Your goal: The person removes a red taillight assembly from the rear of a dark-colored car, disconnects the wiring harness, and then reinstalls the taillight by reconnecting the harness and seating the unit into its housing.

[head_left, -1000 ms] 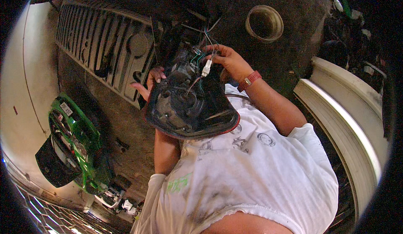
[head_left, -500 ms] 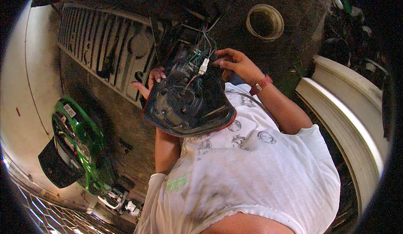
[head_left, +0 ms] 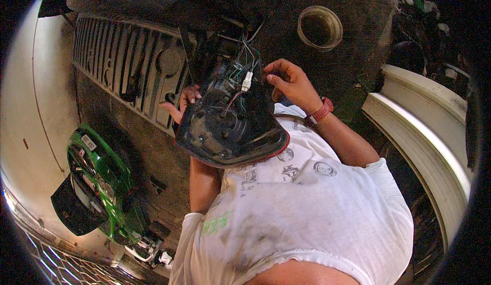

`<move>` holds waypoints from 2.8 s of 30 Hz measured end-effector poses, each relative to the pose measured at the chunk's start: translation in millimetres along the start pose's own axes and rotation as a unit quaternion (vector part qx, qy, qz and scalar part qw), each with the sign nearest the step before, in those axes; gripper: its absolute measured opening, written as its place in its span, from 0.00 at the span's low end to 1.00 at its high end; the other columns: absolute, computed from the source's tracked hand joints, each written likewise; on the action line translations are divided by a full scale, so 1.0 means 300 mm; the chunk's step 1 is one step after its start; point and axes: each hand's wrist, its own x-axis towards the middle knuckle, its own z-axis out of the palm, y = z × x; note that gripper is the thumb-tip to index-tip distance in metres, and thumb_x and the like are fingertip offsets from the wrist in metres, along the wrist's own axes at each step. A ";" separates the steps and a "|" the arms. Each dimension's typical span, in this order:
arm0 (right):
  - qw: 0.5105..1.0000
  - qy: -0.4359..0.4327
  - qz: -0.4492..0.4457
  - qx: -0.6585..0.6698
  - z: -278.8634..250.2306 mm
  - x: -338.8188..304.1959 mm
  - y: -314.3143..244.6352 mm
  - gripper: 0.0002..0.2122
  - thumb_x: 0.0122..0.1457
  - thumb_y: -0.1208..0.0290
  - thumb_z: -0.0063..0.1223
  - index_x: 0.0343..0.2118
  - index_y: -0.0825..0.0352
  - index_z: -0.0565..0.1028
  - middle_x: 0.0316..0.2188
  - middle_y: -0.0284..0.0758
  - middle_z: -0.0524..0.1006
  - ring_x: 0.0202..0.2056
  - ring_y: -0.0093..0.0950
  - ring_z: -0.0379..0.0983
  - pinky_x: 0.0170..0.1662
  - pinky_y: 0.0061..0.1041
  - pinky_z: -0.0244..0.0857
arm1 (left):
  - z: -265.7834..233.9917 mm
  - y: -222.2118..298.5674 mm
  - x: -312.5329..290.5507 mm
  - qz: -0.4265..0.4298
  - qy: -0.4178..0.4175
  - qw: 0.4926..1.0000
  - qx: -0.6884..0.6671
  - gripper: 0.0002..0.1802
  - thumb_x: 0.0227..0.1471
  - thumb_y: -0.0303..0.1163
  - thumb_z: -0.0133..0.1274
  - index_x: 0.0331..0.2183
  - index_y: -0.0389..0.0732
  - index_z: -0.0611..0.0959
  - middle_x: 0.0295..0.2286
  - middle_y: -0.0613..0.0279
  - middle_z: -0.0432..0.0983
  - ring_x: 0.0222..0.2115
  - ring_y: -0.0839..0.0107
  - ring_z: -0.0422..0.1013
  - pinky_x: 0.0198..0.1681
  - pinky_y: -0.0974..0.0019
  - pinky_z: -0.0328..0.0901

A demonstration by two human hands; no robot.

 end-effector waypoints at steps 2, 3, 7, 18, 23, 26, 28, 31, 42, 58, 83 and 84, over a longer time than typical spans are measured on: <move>1.000 0.027 -0.008 -0.007 0.011 0.017 -0.006 0.17 0.70 0.68 0.55 0.58 0.68 0.72 0.47 0.37 0.81 0.32 0.23 0.79 0.37 0.26 0.75 | -0.017 0.008 0.012 0.008 -0.023 0.999 0.026 0.54 0.48 0.88 0.23 0.27 0.41 0.72 0.32 0.57 0.72 0.48 0.61 0.61 0.64 0.53 0.44; 0.998 0.035 0.009 0.055 0.014 0.031 -0.009 0.17 0.70 0.66 0.55 0.58 0.68 0.72 0.46 0.37 0.81 0.35 0.24 0.79 0.39 0.27 0.75 | -0.025 0.011 0.019 0.011 -0.038 0.998 0.039 0.54 0.48 0.88 0.22 0.27 0.41 0.72 0.32 0.57 0.72 0.47 0.61 0.61 0.63 0.53 0.44; 0.966 0.081 0.097 0.224 0.043 0.165 -0.020 0.20 0.71 0.59 0.54 0.57 0.70 0.73 0.46 0.37 0.81 0.46 0.28 0.79 0.48 0.31 0.74 | -0.040 0.021 0.032 0.027 -0.062 0.993 0.094 0.55 0.49 0.88 0.20 0.26 0.41 0.72 0.32 0.58 0.72 0.46 0.61 0.61 0.62 0.55 0.45; 0.954 0.105 0.107 0.260 0.162 0.426 -0.011 0.19 0.66 0.72 0.61 0.57 0.71 0.73 0.44 0.38 0.82 0.41 0.30 0.82 0.44 0.28 0.77 | -0.040 -0.055 -0.011 0.020 0.026 0.997 0.065 0.54 0.51 0.86 0.16 0.26 0.42 0.71 0.31 0.60 0.72 0.43 0.63 0.61 0.59 0.58 0.50; 0.959 0.097 0.072 0.256 0.197 0.412 -0.106 0.20 0.66 0.74 0.61 0.59 0.69 0.71 0.43 0.38 0.82 0.41 0.29 0.82 0.45 0.29 0.77 | -0.020 -0.079 -0.019 -0.009 0.075 0.997 -0.005 0.54 0.51 0.86 0.16 0.25 0.42 0.71 0.30 0.60 0.72 0.45 0.61 0.61 0.61 0.58 0.48; 0.975 0.113 0.053 0.185 0.228 0.351 -0.146 0.18 0.67 0.74 0.60 0.58 0.70 0.73 0.44 0.35 0.81 0.43 0.27 0.80 0.48 0.27 0.75 | 0.003 -0.101 -0.021 -0.025 0.090 0.995 -0.045 0.55 0.51 0.86 0.16 0.24 0.41 0.73 0.30 0.59 0.73 0.46 0.60 0.63 0.61 0.58 0.48; 0.989 0.140 0.002 0.041 0.237 0.299 -0.154 0.17 0.68 0.72 0.59 0.58 0.70 0.74 0.45 0.33 0.80 0.46 0.24 0.77 0.53 0.25 0.69 | 0.013 -0.122 -0.022 -0.052 0.119 0.989 -0.072 0.54 0.52 0.86 0.18 0.24 0.42 0.74 0.28 0.60 0.72 0.44 0.62 0.64 0.58 0.61 0.50; 0.995 0.093 -0.015 0.020 0.214 0.234 -0.140 0.16 0.68 0.72 0.58 0.57 0.70 0.74 0.45 0.33 0.80 0.47 0.22 0.76 0.56 0.25 0.66 | 0.006 -0.147 -0.013 -0.063 0.077 0.990 -0.104 0.53 0.53 0.85 0.19 0.23 0.42 0.73 0.28 0.62 0.70 0.38 0.64 0.64 0.51 0.64 0.53; 0.964 0.237 0.049 0.109 0.120 0.101 -0.090 0.16 0.68 0.72 0.56 0.57 0.69 0.72 0.49 0.38 0.81 0.50 0.29 0.78 0.58 0.30 0.67 | 0.021 -0.135 0.059 -0.115 0.094 0.988 -0.051 0.53 0.53 0.86 0.17 0.22 0.42 0.70 0.27 0.61 0.69 0.32 0.65 0.62 0.42 0.66 0.55; 0.980 -0.026 -0.162 -0.114 0.007 -0.212 -0.205 0.44 0.57 0.51 0.68 0.71 0.63 0.56 0.68 0.42 0.61 0.63 0.35 0.63 0.67 0.35 0.57 | 0.507 0.110 0.042 0.005 -0.241 0.932 0.272 0.55 0.52 0.85 0.30 0.53 0.39 0.65 0.53 0.53 0.64 0.54 0.54 0.61 0.61 0.53 0.55; 0.920 0.231 -0.308 -0.072 -0.005 0.147 -0.285 0.43 0.54 0.60 0.74 0.68 0.63 0.58 0.64 0.45 0.66 0.66 0.41 0.63 0.70 0.38 0.57 | 0.591 0.055 0.395 0.131 0.029 0.986 0.098 0.54 0.63 0.75 0.31 0.68 0.37 0.59 0.65 0.50 0.57 0.64 0.54 0.59 0.68 0.45 0.55; 0.916 0.228 -0.321 -0.074 -0.010 0.152 -0.289 0.43 0.54 0.60 0.74 0.67 0.64 0.58 0.64 0.45 0.66 0.66 0.41 0.63 0.70 0.37 0.57 | 0.584 0.051 0.405 0.132 0.029 0.986 0.093 0.54 0.63 0.75 0.31 0.68 0.36 0.57 0.65 0.50 0.57 0.64 0.53 0.59 0.67 0.44 0.55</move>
